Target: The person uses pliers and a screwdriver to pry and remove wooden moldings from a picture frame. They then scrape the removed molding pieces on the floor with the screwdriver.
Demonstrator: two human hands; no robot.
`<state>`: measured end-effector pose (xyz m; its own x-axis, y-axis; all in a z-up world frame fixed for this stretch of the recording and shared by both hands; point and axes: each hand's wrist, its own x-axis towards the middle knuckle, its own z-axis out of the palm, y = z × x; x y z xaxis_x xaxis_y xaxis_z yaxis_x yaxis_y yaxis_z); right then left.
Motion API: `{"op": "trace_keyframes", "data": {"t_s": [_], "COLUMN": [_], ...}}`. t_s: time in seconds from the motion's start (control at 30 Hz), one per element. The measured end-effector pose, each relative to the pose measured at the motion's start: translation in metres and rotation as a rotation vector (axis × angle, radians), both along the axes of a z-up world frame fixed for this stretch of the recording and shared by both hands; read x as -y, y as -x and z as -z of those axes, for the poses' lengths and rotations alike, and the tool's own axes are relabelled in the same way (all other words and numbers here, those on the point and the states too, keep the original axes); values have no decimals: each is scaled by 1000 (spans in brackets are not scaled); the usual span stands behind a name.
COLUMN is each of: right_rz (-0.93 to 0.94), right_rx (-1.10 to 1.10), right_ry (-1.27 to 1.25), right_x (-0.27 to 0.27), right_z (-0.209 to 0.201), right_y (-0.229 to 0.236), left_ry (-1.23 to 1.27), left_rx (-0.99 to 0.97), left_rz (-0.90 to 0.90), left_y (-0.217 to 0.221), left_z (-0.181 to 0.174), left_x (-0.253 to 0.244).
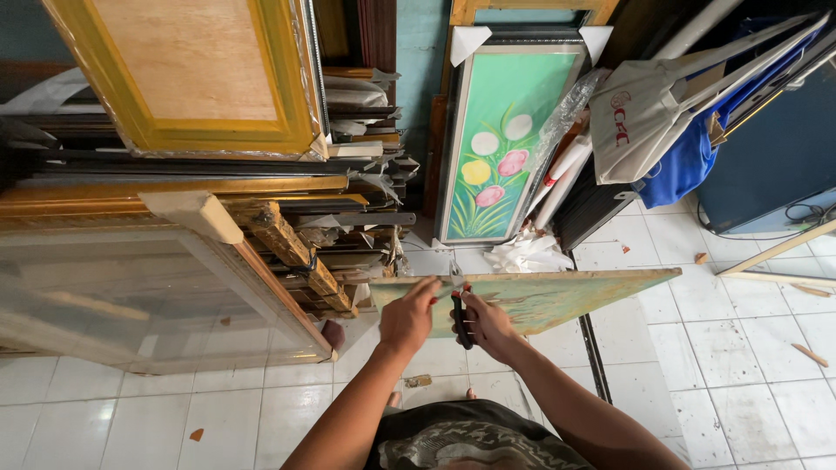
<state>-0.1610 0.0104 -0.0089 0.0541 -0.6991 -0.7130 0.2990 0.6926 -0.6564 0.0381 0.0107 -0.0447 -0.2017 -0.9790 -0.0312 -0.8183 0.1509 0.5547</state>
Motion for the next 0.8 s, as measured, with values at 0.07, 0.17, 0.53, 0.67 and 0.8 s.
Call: {"op": "trace_keyframes", "data": {"t_s": [0.07, 0.17, 0.53, 0.67, 0.8], "right_rz": [-61, -284, -291, -234, -140], "right_rx": [-179, -663, -122, 465, 508], "right_ry": [46, 282, 110, -90, -176], "right_x": [1, 4, -32, -27, -12], "right_z": [-3, 36, -43, -59, -35], "right_y": [0, 7, -28, -42, -47], "left_ry": [14, -16, -35, -38, 1], "left_rx": [3, 38, 16, 13, -24], "left_rz": [-101, -197, -205, -202, -181], "left_y": [-13, -38, -55, -58, -63], "left_z": [-33, -54, -25, -14, -14], "left_x": [-8, -20, -25, -23, -24]}}
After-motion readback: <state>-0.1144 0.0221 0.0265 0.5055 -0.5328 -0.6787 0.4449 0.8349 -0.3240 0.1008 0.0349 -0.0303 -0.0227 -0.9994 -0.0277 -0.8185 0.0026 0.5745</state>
